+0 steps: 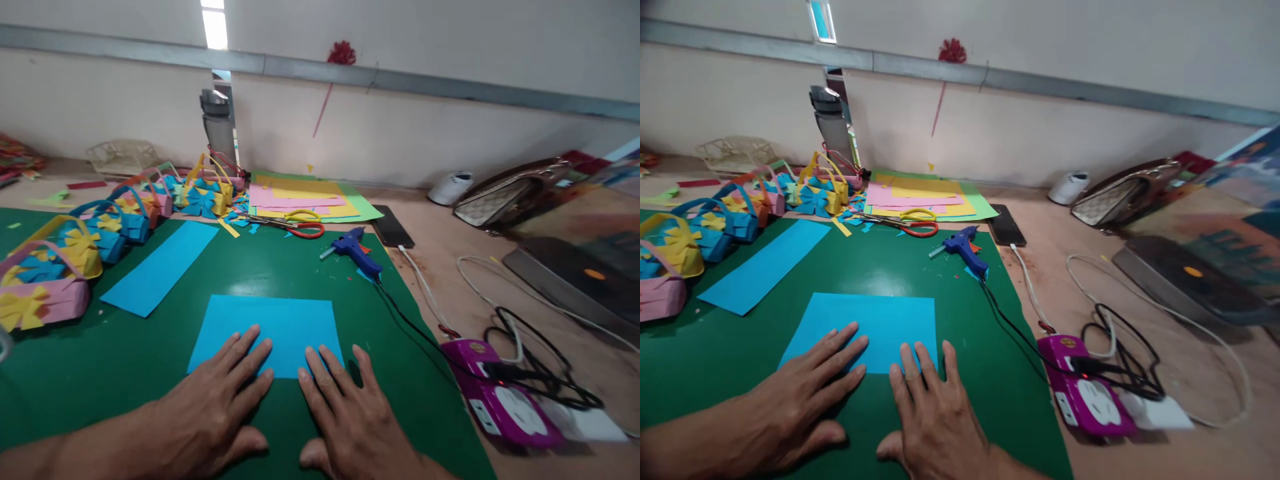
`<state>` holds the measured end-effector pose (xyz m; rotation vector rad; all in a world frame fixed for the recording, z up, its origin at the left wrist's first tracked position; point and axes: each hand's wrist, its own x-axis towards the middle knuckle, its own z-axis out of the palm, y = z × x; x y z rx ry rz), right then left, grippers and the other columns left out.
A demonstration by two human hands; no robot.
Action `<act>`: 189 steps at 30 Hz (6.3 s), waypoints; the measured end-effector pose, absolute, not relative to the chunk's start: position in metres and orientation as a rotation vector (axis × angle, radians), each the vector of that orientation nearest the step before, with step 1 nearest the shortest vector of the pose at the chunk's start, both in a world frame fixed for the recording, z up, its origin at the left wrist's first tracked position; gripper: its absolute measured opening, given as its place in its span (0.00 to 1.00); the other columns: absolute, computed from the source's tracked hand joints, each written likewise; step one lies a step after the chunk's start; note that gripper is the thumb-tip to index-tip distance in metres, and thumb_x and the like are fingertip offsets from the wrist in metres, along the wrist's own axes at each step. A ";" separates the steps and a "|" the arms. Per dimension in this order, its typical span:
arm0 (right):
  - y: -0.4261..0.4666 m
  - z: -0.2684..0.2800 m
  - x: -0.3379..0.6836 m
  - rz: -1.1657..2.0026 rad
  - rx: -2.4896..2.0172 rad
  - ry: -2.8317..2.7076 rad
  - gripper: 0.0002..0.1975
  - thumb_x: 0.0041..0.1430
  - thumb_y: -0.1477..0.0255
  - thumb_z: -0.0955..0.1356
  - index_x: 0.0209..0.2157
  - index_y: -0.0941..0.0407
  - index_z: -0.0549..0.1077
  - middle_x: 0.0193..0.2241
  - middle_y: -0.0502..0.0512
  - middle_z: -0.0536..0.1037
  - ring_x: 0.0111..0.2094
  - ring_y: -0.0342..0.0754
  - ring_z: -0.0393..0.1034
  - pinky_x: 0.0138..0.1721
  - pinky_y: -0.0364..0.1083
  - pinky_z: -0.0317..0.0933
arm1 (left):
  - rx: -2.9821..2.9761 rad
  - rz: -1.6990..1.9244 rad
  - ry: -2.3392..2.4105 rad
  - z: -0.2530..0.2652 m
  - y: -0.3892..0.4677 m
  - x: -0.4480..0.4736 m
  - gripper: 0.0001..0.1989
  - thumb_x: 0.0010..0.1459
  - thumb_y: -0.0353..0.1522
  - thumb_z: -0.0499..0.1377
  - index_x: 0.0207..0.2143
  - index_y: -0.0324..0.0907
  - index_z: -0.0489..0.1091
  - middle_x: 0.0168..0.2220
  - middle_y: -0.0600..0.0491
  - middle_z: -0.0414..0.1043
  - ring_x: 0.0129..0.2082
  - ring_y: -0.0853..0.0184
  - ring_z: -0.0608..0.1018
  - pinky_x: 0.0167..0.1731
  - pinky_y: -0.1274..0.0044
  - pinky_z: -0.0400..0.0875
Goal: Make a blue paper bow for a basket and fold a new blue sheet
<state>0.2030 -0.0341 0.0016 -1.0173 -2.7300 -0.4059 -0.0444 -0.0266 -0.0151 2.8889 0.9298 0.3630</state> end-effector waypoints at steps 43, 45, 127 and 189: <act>0.025 0.005 0.202 0.100 -1.678 -2.811 0.32 0.64 0.60 0.55 0.62 0.67 0.53 0.63 0.69 0.49 0.63 0.61 0.43 0.58 0.64 0.46 | 2.885 0.168 1.686 -0.035 0.000 -0.096 0.28 0.66 0.40 0.39 0.62 0.35 0.54 0.64 0.45 0.47 0.63 0.57 0.54 0.57 0.65 0.55; 0.027 0.012 0.203 0.025 -1.770 -2.782 0.31 0.64 0.60 0.56 0.60 0.67 0.57 0.62 0.71 0.52 0.63 0.62 0.45 0.58 0.66 0.45 | 2.844 0.173 1.781 -0.035 0.000 -0.104 0.28 0.65 0.41 0.38 0.60 0.34 0.57 0.63 0.43 0.51 0.62 0.56 0.57 0.56 0.63 0.57; 0.016 -0.018 0.218 -0.231 -1.371 -2.773 0.30 0.64 0.61 0.54 0.61 0.66 0.56 0.62 0.69 0.55 0.63 0.59 0.47 0.56 0.61 0.51 | 2.758 0.050 1.775 -0.028 0.000 -0.109 0.27 0.66 0.39 0.38 0.64 0.37 0.48 0.65 0.48 0.42 0.64 0.59 0.50 0.59 0.64 0.51; -0.002 0.030 0.271 -0.379 -0.787 -2.964 0.17 0.57 0.76 0.62 0.49 0.57 0.69 0.43 0.62 0.72 0.48 0.56 0.62 0.47 0.59 0.54 | 3.008 0.013 0.703 0.022 0.008 0.002 0.32 0.59 0.54 0.43 0.57 0.45 0.58 0.41 0.44 0.63 0.36 0.56 0.66 0.36 0.62 0.61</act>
